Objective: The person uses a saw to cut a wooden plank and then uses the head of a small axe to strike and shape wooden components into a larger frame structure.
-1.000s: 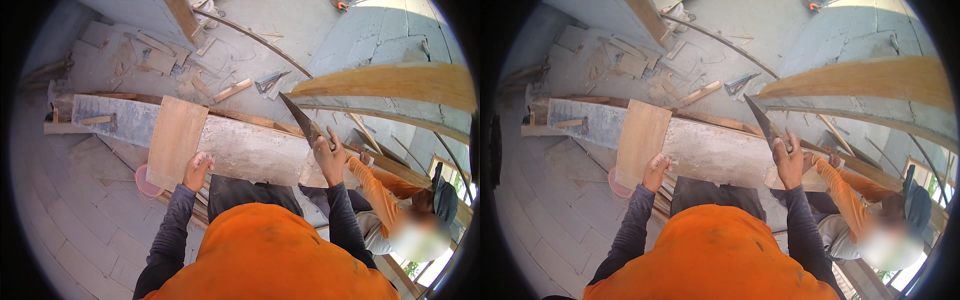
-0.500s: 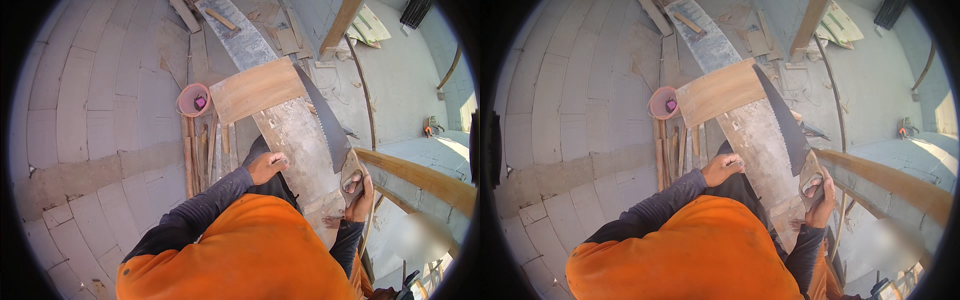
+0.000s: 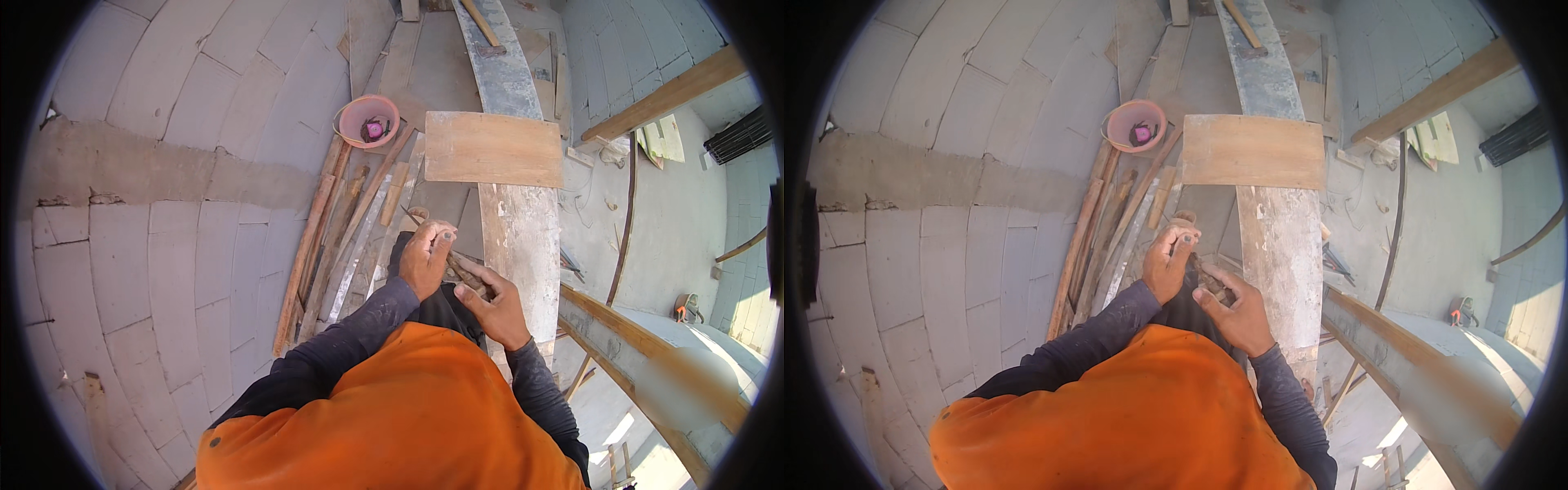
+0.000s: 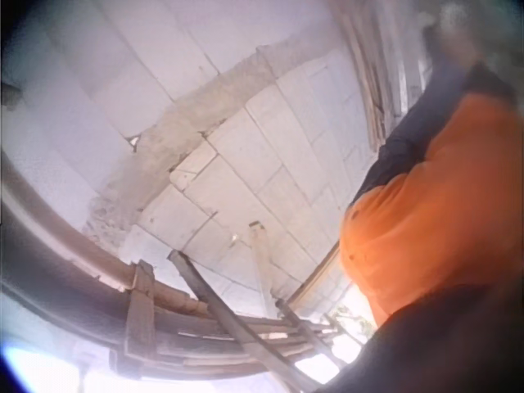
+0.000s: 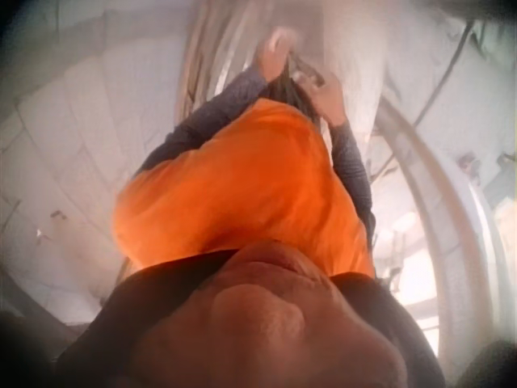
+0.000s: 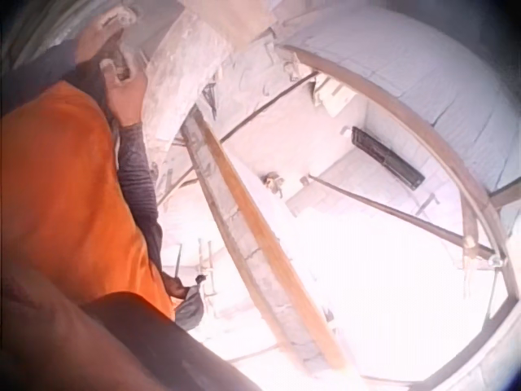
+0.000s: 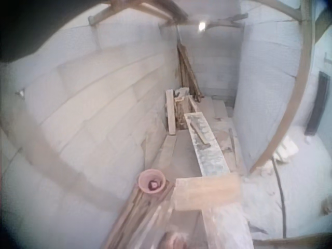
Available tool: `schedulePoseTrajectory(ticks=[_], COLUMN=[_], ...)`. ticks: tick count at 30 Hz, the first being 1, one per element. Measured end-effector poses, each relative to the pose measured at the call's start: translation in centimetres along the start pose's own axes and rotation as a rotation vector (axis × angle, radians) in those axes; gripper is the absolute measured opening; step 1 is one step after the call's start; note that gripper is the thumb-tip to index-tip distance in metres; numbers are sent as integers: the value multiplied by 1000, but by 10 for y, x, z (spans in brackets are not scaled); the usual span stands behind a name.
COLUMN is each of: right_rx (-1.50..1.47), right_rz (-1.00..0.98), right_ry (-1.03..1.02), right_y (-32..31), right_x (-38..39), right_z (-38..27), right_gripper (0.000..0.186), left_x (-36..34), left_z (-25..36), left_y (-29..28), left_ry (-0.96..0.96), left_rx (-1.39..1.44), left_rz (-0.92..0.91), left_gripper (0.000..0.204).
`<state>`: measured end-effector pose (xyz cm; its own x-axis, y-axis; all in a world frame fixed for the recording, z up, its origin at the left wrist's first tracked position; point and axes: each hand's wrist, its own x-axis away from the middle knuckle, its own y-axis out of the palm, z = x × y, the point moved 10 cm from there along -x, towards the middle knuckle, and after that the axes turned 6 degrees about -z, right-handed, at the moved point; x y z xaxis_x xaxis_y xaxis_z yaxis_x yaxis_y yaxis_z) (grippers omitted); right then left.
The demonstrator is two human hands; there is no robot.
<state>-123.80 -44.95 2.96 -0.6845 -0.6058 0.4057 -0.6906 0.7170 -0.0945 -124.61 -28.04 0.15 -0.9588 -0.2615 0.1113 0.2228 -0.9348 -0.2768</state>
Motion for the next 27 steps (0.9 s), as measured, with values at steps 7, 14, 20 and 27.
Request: schedulePoseTrajectory(ticks=[7, 14, 20, 27], right_rx=[90, 620, 1072, 866], right_rz=[-194, -162, 36, -654], right_ry=[-77, -165, -520, 25], right_y=[100, 179, 259, 289], right_x=[-169, -418, -564, -492], right_z=[-28, 21, 20, 93], right_gripper=[48, 56, 63, 65], left_x=[7, 138, 259, 197], left_z=[-200, -350, -395, -408], left_y=[-143, -206, -218, -223], left_ry=[-386, -769, -999, -959], left_rx=[268, 358, 417, 382], left_rz=[354, 547, 789, 500], left_gripper=[26, 29, 21, 22])
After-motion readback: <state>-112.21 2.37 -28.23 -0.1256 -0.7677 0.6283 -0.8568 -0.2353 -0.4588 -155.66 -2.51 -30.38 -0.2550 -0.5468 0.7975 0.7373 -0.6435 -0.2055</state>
